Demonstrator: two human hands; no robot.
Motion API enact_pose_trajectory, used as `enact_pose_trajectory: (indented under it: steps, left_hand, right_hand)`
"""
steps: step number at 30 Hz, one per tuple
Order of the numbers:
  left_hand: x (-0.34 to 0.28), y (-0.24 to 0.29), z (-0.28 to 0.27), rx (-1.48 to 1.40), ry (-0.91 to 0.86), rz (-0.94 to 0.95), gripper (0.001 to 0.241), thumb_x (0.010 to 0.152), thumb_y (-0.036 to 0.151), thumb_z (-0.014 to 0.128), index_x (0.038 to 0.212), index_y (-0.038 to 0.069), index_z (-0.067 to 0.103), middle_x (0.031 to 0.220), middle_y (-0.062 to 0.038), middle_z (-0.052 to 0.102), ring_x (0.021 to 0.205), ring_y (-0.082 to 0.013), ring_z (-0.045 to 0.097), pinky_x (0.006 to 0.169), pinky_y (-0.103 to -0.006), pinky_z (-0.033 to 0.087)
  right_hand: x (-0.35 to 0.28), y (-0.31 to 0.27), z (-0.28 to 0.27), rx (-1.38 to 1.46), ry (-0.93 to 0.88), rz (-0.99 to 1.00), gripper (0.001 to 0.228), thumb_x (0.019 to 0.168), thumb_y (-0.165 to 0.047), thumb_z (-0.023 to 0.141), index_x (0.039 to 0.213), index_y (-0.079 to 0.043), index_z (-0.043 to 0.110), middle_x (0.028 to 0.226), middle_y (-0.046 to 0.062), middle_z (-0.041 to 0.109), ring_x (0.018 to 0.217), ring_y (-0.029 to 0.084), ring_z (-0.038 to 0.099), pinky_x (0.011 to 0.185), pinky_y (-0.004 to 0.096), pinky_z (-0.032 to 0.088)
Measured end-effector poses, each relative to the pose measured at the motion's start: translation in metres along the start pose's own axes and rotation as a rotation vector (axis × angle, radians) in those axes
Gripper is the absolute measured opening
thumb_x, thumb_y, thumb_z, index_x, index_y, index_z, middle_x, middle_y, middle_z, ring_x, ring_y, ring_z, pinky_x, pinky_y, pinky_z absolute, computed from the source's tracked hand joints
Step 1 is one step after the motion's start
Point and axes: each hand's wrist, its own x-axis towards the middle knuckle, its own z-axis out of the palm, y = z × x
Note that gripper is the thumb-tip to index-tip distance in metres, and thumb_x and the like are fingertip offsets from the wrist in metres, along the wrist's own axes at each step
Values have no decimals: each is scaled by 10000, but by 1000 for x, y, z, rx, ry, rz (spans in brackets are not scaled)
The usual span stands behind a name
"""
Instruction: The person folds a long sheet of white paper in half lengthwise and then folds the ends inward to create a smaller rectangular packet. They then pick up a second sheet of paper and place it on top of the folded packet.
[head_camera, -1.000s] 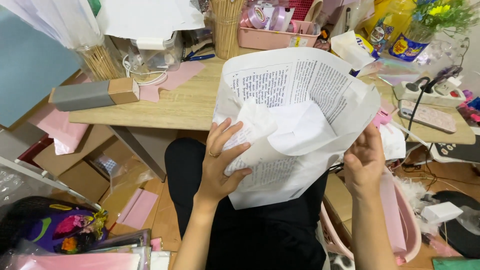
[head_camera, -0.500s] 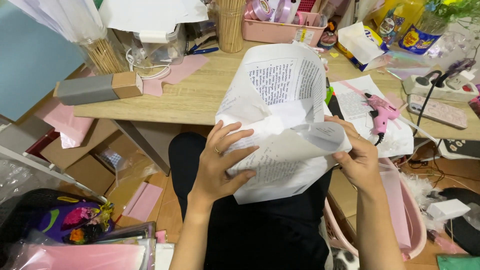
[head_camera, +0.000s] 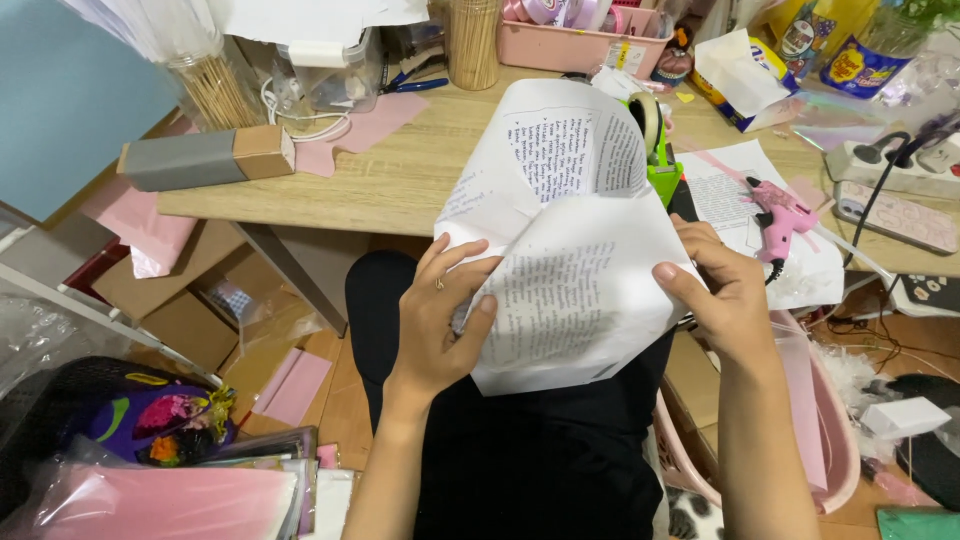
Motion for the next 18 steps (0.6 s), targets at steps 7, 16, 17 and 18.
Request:
enact_pose_trajectory:
  steps: [7, 16, 17, 18]
  left_hand:
    - [23, 36, -16, 179, -164, -72, 246, 861, 170, 595, 1013, 0, 689, 916, -104, 752, 1135, -312, 693, 1131, -547, 414]
    - [48, 35, -11, 533, -149, 39, 470, 1057, 396, 501, 688, 106, 472, 471, -9, 331, 405, -159, 312, 408, -321, 232]
    - [49, 31, -10, 525, -120, 36, 385, 1041, 386, 531, 767, 116, 517, 514, 29, 404, 404, -164, 371, 410, -316, 259]
    - [50, 28, -10, 517, -92, 34, 308, 1025, 376, 560, 846, 125, 562, 558, 67, 477, 402, -170, 429, 413, -312, 286]
  right_hand:
    - [35, -57, -8, -193, -194, 288, 406, 860, -148, 664, 1250, -45, 618, 1178, 47, 668, 1082, 159, 602, 956, 297, 456]
    - [74, -48, 0, -288, -469, 277, 218, 957, -197, 555, 803, -44, 570, 784, -2, 557, 713, 113, 477, 649, 270, 367]
    - [75, -46, 2, -270, -463, 301, 271, 997, -239, 554, 799, -57, 583, 764, -13, 569, 689, 93, 485, 612, 255, 367]
    - [77, -44, 3, -253, -458, 325, 325, 1037, -282, 554, 796, -69, 596, 744, -24, 581, 664, 73, 494, 574, 240, 368]
